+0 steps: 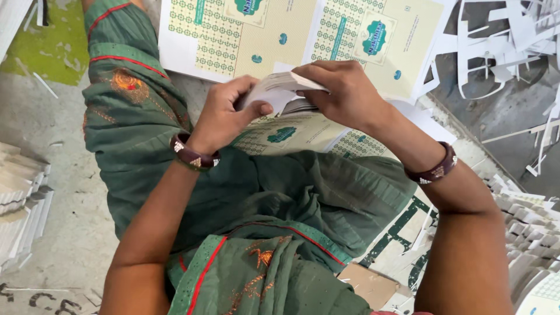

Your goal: The person sits on the floor and separates die-cut printed paper sheets, tearing away the surrounding waste paper strips by hand. They set the waste aside and stack the cleaned printed sheets into a pile.

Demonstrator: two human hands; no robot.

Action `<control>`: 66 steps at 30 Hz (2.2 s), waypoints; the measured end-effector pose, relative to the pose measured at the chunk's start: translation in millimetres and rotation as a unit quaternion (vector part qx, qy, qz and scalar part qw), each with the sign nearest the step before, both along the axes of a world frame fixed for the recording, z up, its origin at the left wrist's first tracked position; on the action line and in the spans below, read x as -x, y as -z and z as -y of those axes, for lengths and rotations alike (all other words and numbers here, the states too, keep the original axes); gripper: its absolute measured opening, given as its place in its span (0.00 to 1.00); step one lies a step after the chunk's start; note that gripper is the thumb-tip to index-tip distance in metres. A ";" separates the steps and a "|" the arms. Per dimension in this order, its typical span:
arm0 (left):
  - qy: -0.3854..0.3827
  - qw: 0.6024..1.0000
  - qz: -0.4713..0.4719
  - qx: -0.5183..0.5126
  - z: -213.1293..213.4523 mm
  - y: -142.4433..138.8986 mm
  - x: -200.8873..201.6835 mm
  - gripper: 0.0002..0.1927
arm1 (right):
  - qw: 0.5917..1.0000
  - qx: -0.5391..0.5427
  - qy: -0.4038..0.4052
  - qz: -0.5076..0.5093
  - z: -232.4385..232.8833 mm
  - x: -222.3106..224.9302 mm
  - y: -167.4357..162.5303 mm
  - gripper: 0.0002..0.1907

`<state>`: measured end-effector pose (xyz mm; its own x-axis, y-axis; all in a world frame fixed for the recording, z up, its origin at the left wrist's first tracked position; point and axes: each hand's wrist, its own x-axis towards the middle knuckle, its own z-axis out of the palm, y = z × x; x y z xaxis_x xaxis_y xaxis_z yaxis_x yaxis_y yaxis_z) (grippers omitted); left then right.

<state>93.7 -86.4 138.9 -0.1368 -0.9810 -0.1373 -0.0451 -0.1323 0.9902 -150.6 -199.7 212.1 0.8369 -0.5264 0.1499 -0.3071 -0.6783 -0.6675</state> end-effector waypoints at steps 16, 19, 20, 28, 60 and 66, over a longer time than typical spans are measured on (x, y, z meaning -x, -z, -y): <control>0.126 0.953 -0.234 -0.148 0.7 1.0 -2.0 0.22 | 0.995 0.035 -0.093 -0.001 14.3 10.4 0.7 0.27; 0.097 0.979 -0.167 -0.072 -0.3 -11.4 -0.8 0.20 | 0.998 0.006 -0.069 0.005 4.2 11.3 -2.2 0.27; 0.082 0.985 -0.150 -0.036 -0.5 -15.0 -0.1 0.18 | 0.998 0.000 -0.064 0.006 2.0 10.9 -2.7 0.27; 0.128 0.942 -0.245 -0.191 -2.9 -1.9 -0.6 0.18 | 0.994 0.045 -0.097 -0.009 15.4 13.1 5.4 0.27; -0.047 0.971 -0.202 -0.115 8.9 -14.9 29.6 0.09 | 0.984 0.064 0.161 -0.038 -101.7 -0.1 -0.5 0.17; -0.014 0.995 0.006 -0.101 10.3 -27.8 32.6 0.07 | 0.987 0.059 0.131 -0.069 -99.2 5.9 -3.7 0.10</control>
<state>61.1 -96.7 166.8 -0.1079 -0.9369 -0.3325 -0.0497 -0.3290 0.9430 -156.5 -100.5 215.8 0.6907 -0.7135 0.1178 -0.5649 -0.6341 -0.5281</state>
